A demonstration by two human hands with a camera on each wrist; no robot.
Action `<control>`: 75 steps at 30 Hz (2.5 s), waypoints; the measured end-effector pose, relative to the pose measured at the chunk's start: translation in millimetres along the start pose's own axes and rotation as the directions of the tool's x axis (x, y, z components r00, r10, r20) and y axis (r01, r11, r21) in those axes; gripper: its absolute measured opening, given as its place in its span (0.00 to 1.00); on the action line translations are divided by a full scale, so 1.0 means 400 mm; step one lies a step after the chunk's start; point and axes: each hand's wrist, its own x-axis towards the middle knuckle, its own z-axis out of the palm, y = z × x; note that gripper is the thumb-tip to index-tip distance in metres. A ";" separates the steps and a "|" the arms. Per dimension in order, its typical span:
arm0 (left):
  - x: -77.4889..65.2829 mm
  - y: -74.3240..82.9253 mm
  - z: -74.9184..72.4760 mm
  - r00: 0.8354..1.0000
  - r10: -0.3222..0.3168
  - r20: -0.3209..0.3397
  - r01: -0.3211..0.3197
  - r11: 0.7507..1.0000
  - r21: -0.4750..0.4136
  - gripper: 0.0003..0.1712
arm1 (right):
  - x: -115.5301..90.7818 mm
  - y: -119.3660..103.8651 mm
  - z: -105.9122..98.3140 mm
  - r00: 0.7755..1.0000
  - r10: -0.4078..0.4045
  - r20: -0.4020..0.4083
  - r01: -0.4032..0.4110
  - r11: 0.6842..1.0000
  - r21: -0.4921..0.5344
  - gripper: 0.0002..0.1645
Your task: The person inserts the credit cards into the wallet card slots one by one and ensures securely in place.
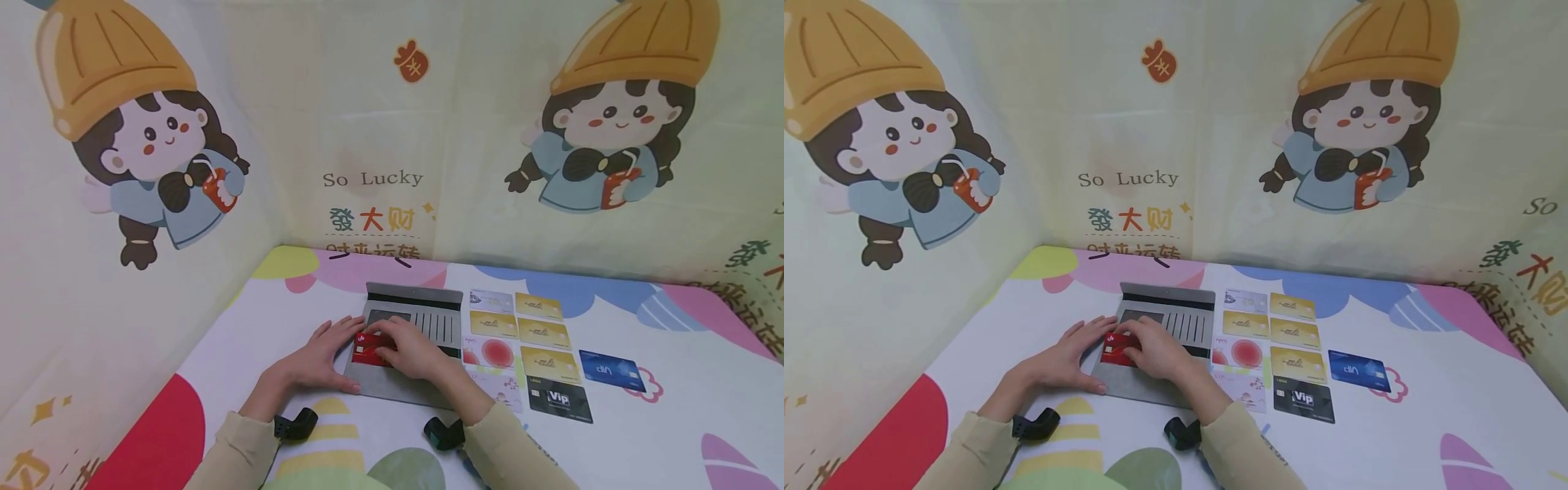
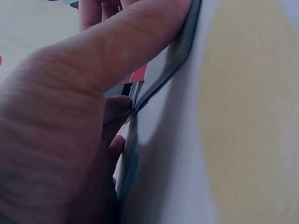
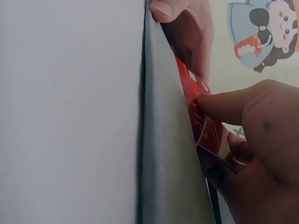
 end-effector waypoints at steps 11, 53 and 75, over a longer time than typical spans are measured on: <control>0.000 0.001 0.000 1.000 -0.014 0.013 0.014 1.000 -0.004 0.62 | 0.002 -0.002 -0.005 1.000 0.014 -0.013 -0.015 0.999 -0.047 0.21; 0.000 0.006 -0.008 1.000 0.019 0.019 -0.019 1.000 -0.002 0.61 | 0.000 0.003 -0.010 0.998 -0.040 0.056 0.038 0.999 0.034 0.17; -0.004 0.005 -0.003 1.000 0.011 0.019 -0.011 1.000 0.001 0.61 | -0.006 -0.002 -0.002 0.994 -0.062 0.090 0.059 0.998 0.035 0.14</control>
